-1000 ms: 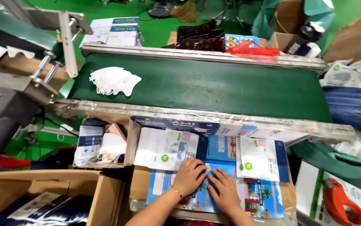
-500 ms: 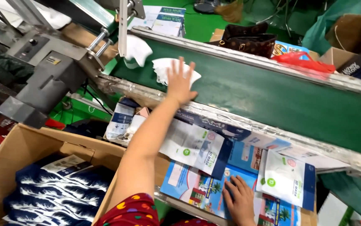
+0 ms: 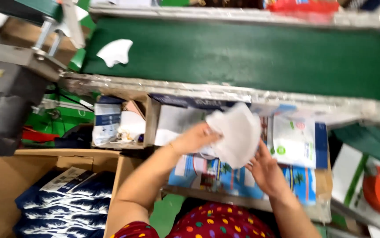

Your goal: Packaging face masks into boxes in a factory environment.

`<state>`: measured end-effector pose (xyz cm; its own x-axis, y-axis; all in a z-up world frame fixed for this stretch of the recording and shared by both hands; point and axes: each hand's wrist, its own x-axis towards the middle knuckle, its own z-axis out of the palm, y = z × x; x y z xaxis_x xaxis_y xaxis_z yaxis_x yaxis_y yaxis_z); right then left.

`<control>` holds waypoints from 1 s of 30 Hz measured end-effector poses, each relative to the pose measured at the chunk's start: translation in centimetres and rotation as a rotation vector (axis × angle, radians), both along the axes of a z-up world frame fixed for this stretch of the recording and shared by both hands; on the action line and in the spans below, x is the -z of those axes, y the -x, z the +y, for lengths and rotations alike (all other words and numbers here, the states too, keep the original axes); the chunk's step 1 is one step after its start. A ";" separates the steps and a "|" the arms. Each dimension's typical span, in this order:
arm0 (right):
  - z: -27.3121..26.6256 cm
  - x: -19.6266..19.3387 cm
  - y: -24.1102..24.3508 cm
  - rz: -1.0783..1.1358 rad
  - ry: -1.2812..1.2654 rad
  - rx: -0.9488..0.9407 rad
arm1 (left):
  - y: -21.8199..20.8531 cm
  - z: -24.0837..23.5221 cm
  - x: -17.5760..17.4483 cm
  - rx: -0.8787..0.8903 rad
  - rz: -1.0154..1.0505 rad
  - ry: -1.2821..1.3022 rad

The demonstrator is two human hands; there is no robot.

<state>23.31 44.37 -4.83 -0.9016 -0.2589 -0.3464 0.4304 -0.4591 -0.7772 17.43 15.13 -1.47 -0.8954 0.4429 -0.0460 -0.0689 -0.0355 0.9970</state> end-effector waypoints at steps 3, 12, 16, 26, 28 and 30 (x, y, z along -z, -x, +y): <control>0.3 -1.4 -0.7 0.016 0.002 -0.001 | -4.5 4.1 3.9 0.045 -0.045 0.075; 0.5 1.2 -5.1 0.608 -1.024 -0.095 | -7.1 6.1 -0.5 0.043 0.647 0.652; -0.4 2.6 -5.5 0.591 -0.788 -0.118 | -7.7 8.5 -0.2 0.139 0.720 1.119; 2.7 4.5 -3.6 0.731 -0.977 -0.219 | -7.9 7.3 -0.7 0.177 0.670 0.658; 1.6 1.0 -2.8 0.767 -0.932 -0.142 | -7.6 8.1 -0.9 0.164 0.702 0.843; 1.8 3.6 -3.1 0.610 -0.798 -0.149 | -7.7 9.0 0.1 0.117 0.726 0.913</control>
<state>26.39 46.22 -8.45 -0.9599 -0.2774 0.0415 -0.1319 0.3158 -0.9396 25.17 24.17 -1.54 -0.7985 0.5908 0.1157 0.5710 0.6825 0.4562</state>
